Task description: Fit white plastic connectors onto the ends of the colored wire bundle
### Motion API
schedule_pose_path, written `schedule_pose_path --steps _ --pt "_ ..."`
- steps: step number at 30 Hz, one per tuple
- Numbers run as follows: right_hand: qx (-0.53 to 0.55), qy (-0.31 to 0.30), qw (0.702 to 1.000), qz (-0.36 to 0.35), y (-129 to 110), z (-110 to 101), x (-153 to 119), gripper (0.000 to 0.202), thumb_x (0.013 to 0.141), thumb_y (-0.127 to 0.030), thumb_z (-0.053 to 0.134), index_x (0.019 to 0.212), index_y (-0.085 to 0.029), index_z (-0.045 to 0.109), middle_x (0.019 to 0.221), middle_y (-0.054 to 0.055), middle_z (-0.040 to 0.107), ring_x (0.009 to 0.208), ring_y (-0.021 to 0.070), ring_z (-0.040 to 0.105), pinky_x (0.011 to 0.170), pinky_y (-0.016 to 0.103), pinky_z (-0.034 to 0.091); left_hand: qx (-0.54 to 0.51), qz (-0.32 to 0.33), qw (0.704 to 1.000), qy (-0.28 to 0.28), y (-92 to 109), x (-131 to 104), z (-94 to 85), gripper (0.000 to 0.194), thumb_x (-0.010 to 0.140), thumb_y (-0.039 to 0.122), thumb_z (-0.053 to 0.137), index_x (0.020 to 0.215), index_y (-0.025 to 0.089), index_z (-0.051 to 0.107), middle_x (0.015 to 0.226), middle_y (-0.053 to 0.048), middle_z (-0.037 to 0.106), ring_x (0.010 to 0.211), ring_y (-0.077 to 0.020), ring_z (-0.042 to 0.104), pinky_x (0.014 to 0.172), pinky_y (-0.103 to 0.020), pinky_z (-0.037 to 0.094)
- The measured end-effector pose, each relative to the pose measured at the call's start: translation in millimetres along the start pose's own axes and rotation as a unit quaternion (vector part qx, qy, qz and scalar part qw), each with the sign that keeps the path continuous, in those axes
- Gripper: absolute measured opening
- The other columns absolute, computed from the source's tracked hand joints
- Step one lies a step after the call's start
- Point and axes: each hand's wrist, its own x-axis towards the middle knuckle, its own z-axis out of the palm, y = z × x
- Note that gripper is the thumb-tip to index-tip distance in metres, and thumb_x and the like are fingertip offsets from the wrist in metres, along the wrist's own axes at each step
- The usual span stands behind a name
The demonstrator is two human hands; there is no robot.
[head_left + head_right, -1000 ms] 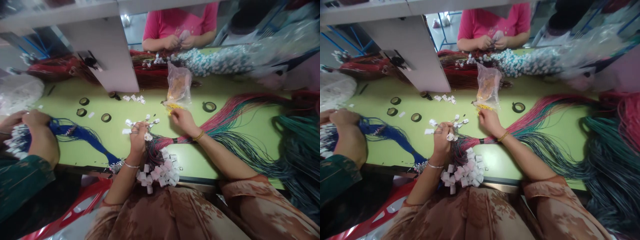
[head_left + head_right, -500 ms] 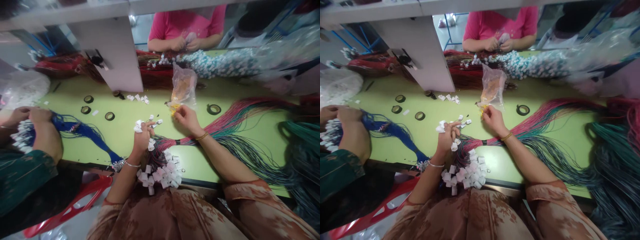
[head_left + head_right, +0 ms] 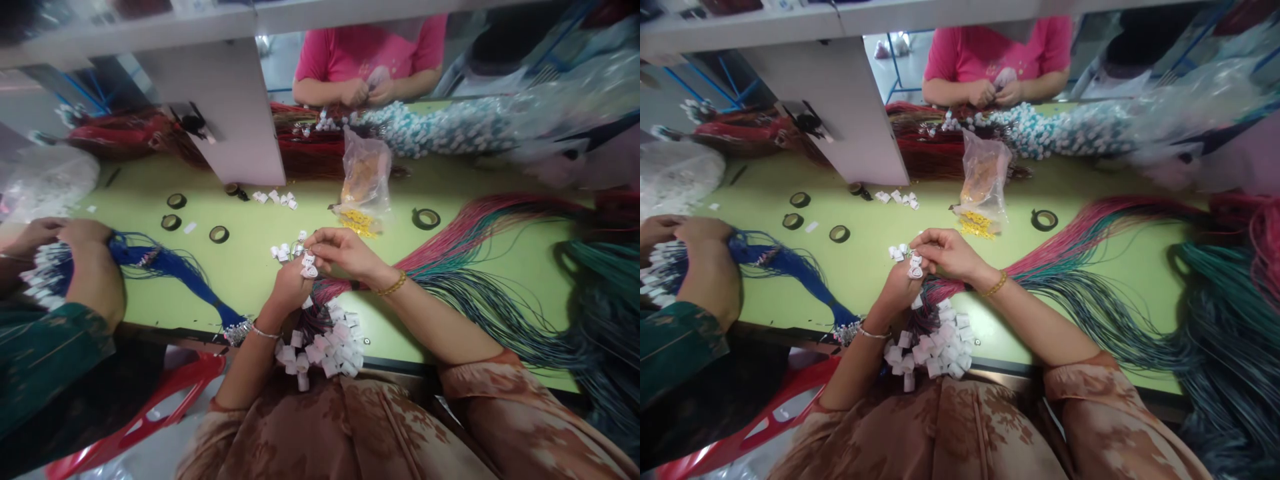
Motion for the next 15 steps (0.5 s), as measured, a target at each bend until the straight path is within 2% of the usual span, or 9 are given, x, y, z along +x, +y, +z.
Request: schedule_pose_path --steps 2,4,6,11,15 --pt "0.001 0.003 1.0 0.012 4 -3 0 0.019 0.084 -0.031 0.072 0.092 -0.015 0.065 0.059 -0.004 0.062 0.044 0.0056 0.05 0.044 0.02 0.039 -0.098 -0.012 0.995 0.022 5 1 -0.3 0.014 0.091 0.025 0.054 0.098 0.018 0.063 0.091 -0.007 0.071 0.083 -0.0199 0.064 0.079 -0.033 0.05" --pt "0.01 0.014 1.0 0.011 6 -5 -1 0.021 0.083 -0.032 0.073 0.092 -0.015 0.063 0.058 -0.005 0.062 0.043 0.0057 0.05 0.044 0.02 0.039 -0.201 -0.032 0.978 0.042 10 2 0.1 0.029 0.089 0.03 0.062 0.115 0.019 0.057 0.091 -0.005 0.071 0.081 -0.0187 0.066 0.078 -0.032 0.051" --pt "0.019 0.029 0.999 0.003 8 -5 -3 0.023 0.082 -0.034 0.074 0.09 -0.016 0.061 0.055 -0.006 0.06 0.042 0.0057 0.049 0.045 0.02 0.04 -0.291 -0.038 0.955 0.045 13 2 0.7 0.041 0.087 0.032 0.067 0.122 0.02 0.049 0.09 -0.004 0.071 0.077 -0.0172 0.067 0.075 -0.031 0.051" --pt "-0.01 0.05 0.999 -0.008 12 -2 -7 0.024 0.083 -0.037 0.074 0.091 -0.017 0.062 0.055 -0.006 0.06 0.045 0.0069 0.052 0.047 0.021 0.041 -0.406 -0.024 0.913 0.031 15 1 -0.9 0.031 0.088 0.039 0.068 0.106 0.019 0.053 0.091 -0.005 0.072 0.081 -0.0171 0.07 0.078 -0.032 0.052" --pt "-0.037 0.055 0.997 -0.028 11 -4 -10 0.025 0.086 -0.039 0.07 0.093 -0.017 0.061 0.06 -0.005 0.06 0.049 0.0086 0.054 0.05 0.023 0.044 -0.4 -0.031 0.914 0.063 13 3 -1.7 0.03 0.087 0.04 0.071 0.102 0.018 0.058 0.086 -0.003 0.072 0.078 -0.0157 0.07 0.076 -0.031 0.053"
